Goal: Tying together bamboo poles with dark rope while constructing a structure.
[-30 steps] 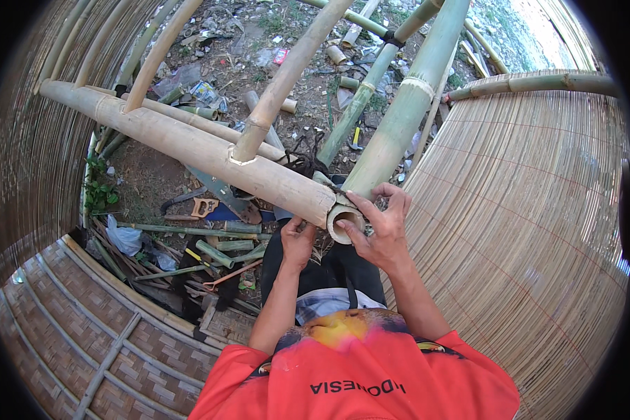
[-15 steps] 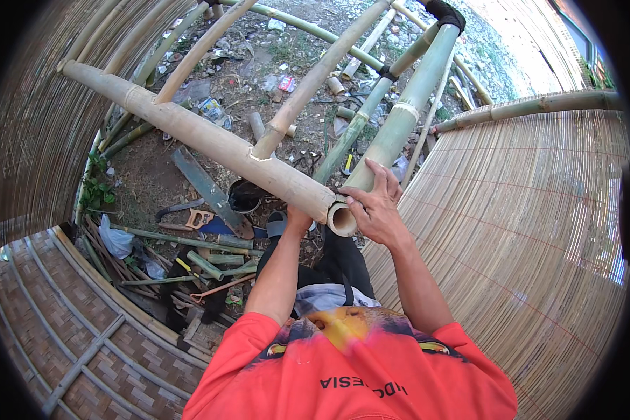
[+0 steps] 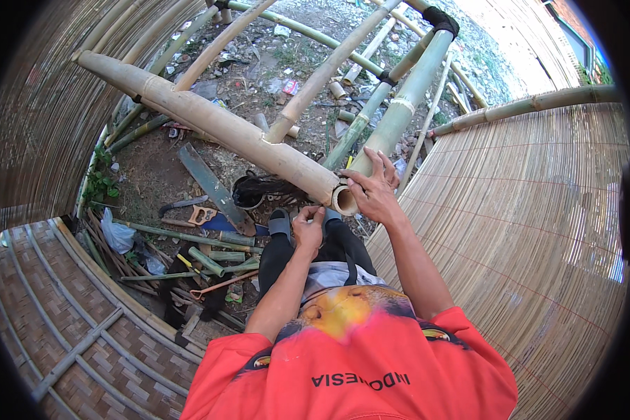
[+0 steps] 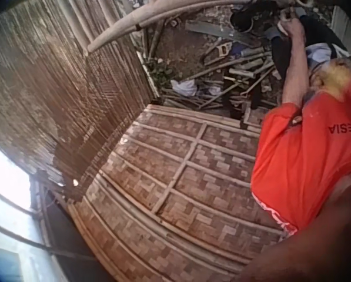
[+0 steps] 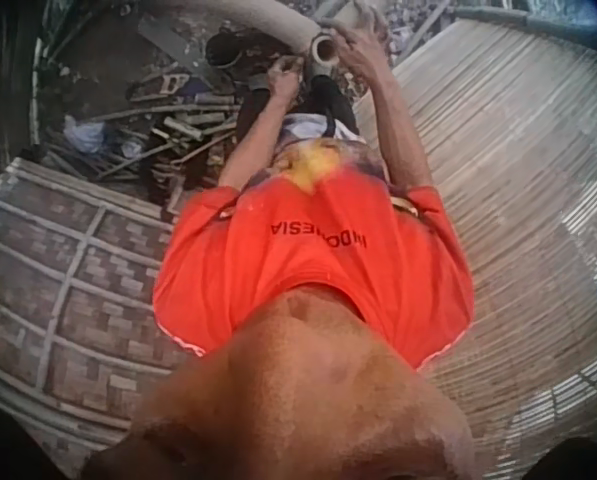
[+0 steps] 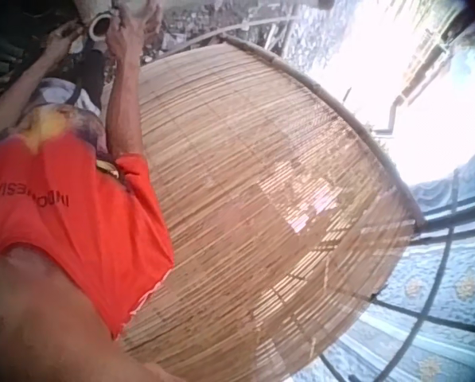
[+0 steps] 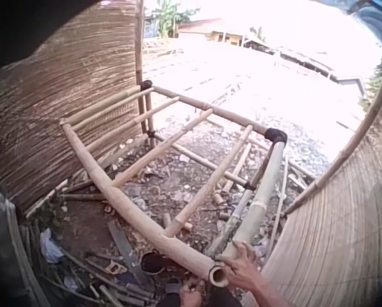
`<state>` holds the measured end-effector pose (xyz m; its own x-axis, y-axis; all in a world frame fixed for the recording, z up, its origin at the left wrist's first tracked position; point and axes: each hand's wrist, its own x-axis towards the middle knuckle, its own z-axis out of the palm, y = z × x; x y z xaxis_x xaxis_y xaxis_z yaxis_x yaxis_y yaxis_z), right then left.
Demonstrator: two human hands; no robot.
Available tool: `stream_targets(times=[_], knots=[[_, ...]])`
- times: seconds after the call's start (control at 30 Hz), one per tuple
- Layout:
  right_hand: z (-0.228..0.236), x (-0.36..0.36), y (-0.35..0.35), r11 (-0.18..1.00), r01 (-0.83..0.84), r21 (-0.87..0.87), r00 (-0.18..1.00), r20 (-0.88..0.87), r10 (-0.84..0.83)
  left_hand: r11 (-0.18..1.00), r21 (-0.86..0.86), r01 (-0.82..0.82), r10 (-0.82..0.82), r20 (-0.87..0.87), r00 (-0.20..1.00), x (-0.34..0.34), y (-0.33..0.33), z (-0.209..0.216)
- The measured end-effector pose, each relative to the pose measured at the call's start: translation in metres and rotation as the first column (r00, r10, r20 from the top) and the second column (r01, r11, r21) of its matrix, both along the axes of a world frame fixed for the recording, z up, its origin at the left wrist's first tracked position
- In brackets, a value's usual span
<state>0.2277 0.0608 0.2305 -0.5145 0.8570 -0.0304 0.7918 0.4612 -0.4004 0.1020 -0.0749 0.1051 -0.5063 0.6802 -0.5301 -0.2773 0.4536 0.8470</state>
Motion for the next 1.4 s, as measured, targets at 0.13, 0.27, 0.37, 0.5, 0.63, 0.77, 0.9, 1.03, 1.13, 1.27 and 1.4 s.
stream_targets(times=[0.13,0.27,0.37,0.5,0.63,0.77,0.9,1.03,1.13,1.27,1.4], knots=[[-0.014,0.012,-0.024,0.963,0.246,0.113,0.927,-0.318,-0.2,0.987,-0.154,-0.049,0.102,0.359,0.928,0.005,0.009,0.036],[-0.035,0.041,-0.085,0.759,0.414,-0.502,0.76,-0.268,-0.591,0.973,-0.185,-0.135,0.218,0.567,0.795,0.005,0.013,0.052],[-0.053,0.053,-0.124,0.646,0.06,-0.761,0.784,-0.365,-0.502,0.966,-0.196,-0.166,0.255,0.641,0.724,0.01,0.018,0.054],[-0.052,0.052,-0.136,0.478,-0.198,-0.856,0.728,-0.455,-0.513,0.951,-0.21,-0.226,0.308,0.639,0.704,0.014,0.022,0.052],[-0.032,0.059,-0.13,0.466,-0.163,-0.87,0.81,-0.387,-0.44,0.95,-0.198,-0.241,0.31,0.676,0.668,0.014,0.023,0.042],[-0.02,0.069,-0.13,0.756,-0.068,-0.651,0.874,-0.404,-0.269,0.951,-0.14,-0.276,0.289,0.72,0.631,0.021,0.021,0.035],[0.002,0.067,-0.126,0.873,-0.079,-0.482,0.946,-0.313,-0.087,0.952,-0.122,-0.282,0.284,0.699,0.657,0.026,0.023,0.04],[0.018,0.065,-0.118,0.903,-0.099,-0.418,0.964,-0.264,-0.016,0.961,-0.093,-0.262,0.251,0.69,0.679,0.028,0.024,0.049],[0.03,0.054,-0.11,0.923,-0.197,-0.331,0.96,-0.257,0.113,0.975,-0.072,-0.209,0.197,0.714,0.671,0.018,0.023,0.048],[0.042,0.028,-0.101,0.894,-0.305,-0.327,0.945,-0.221,0.241,0.984,-0.08,-0.16,0.153,0.84,0.52,-0.008,0.015,0.02],[0.051,0.017,-0.087,0.896,-0.293,-0.335,0.951,-0.201,0.235,0.992,-0.087,-0.09,0.116,0.908,0.403,-0.025,0.022,0.015]])
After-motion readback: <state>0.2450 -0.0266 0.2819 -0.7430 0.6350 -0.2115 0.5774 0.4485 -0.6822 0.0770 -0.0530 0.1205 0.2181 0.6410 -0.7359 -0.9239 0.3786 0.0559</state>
